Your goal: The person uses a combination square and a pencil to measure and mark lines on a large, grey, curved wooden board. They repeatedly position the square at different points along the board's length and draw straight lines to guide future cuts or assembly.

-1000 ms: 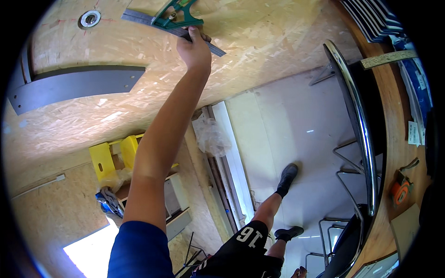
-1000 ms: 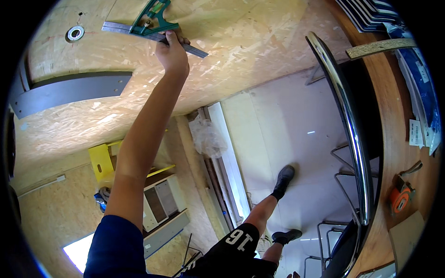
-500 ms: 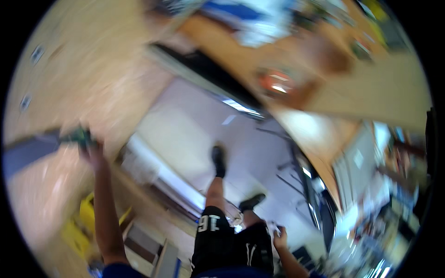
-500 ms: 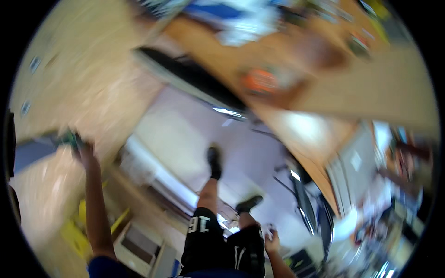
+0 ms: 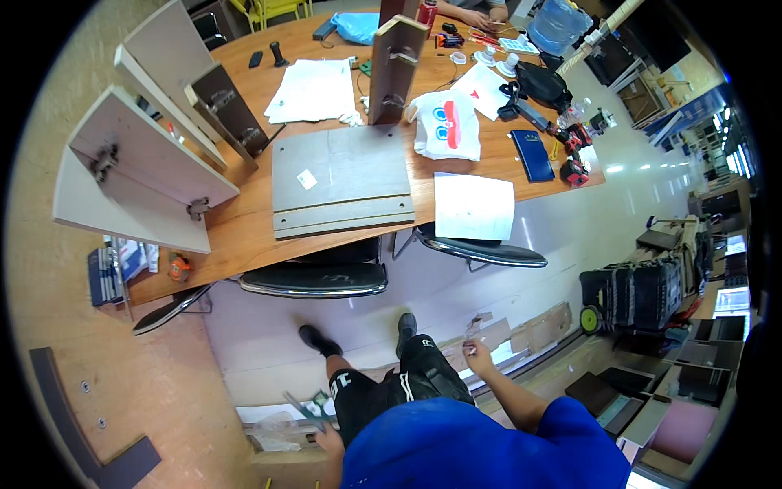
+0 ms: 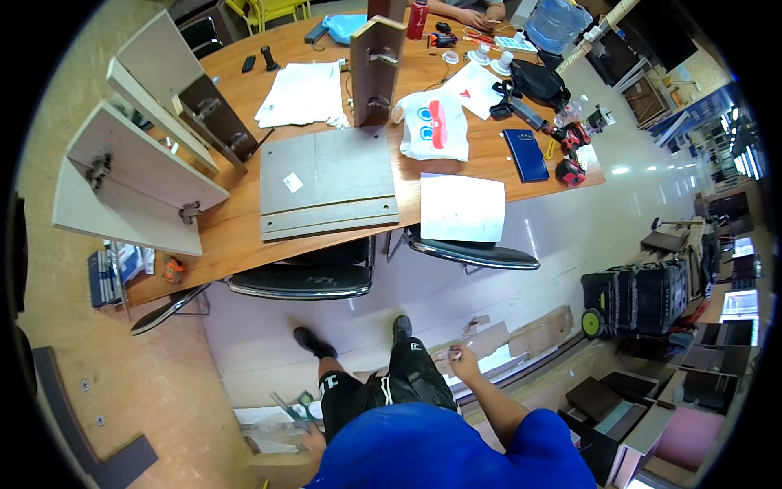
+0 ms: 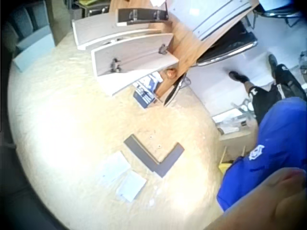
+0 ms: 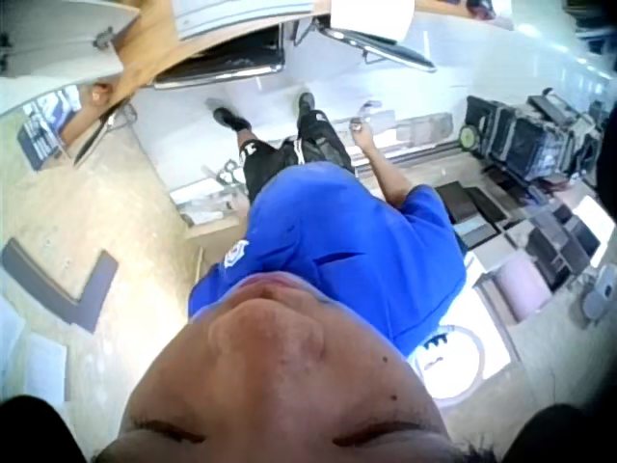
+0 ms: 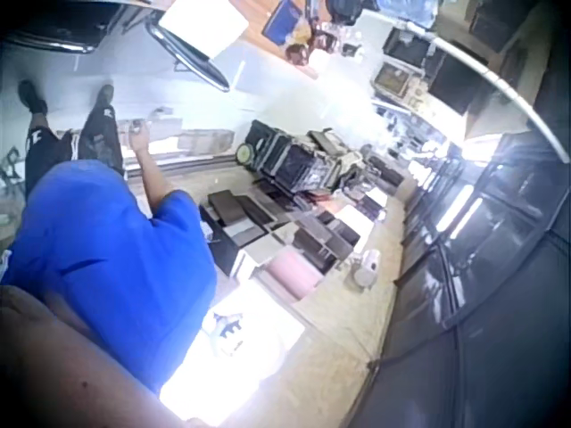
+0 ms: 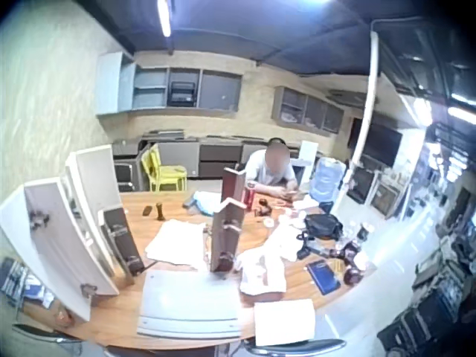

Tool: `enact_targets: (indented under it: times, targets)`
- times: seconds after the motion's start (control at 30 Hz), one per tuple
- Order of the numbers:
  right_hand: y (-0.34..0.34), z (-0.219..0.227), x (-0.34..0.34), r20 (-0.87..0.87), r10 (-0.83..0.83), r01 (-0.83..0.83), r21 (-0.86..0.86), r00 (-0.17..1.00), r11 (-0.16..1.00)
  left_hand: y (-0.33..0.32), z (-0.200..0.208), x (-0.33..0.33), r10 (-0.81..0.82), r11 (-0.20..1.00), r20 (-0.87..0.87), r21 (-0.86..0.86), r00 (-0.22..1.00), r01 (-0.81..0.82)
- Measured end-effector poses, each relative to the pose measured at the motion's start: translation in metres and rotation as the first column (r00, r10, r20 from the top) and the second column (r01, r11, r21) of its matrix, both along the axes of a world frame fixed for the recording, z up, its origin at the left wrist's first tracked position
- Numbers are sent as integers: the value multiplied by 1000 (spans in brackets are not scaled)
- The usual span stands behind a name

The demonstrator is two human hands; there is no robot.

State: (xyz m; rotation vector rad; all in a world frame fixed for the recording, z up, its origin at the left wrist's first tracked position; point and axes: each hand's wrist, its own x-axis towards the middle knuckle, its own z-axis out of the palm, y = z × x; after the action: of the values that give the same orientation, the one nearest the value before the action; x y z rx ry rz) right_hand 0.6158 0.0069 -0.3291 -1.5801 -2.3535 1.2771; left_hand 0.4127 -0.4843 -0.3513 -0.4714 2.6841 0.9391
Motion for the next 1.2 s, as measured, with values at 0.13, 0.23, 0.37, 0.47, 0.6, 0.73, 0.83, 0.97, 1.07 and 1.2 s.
enact_targets:
  times: [0.13,0.23,0.37,0.47,0.6,0.73,0.83,0.97,1.07,1.2]
  targets:
    - [46,27,3,-192,-69,83,61,979,995,106,121,-163,-187,962,-199,162,962,220]
    - [72,77,-43,-285,1,40,139,958,990,199,217,-249,-345,887,-437,138,830,441]
    - [89,124,-143,-481,11,-20,-13,877,1000,288,287,-301,-433,769,-193,431,881,472]
    - [81,148,-224,-603,71,-124,-45,795,991,324,279,-318,-483,737,159,604,861,302]
    - [76,151,-317,-619,282,-321,51,733,946,366,218,-339,-554,770,291,534,780,348]
    - [92,101,-378,-438,454,-413,190,776,890,398,139,-359,-558,756,332,581,760,302]
    - [122,62,-423,-184,554,-406,504,812,762,421,98,-377,-578,744,169,511,799,430]
    - [172,45,-456,155,626,-608,497,764,619,441,72,-382,-482,756,338,627,808,189]
    - [184,25,-457,119,653,-629,440,748,641,442,56,-381,-460,769,385,623,800,143]
    - [177,19,-463,108,655,-628,437,748,645,439,38,-374,-452,757,362,639,815,136]
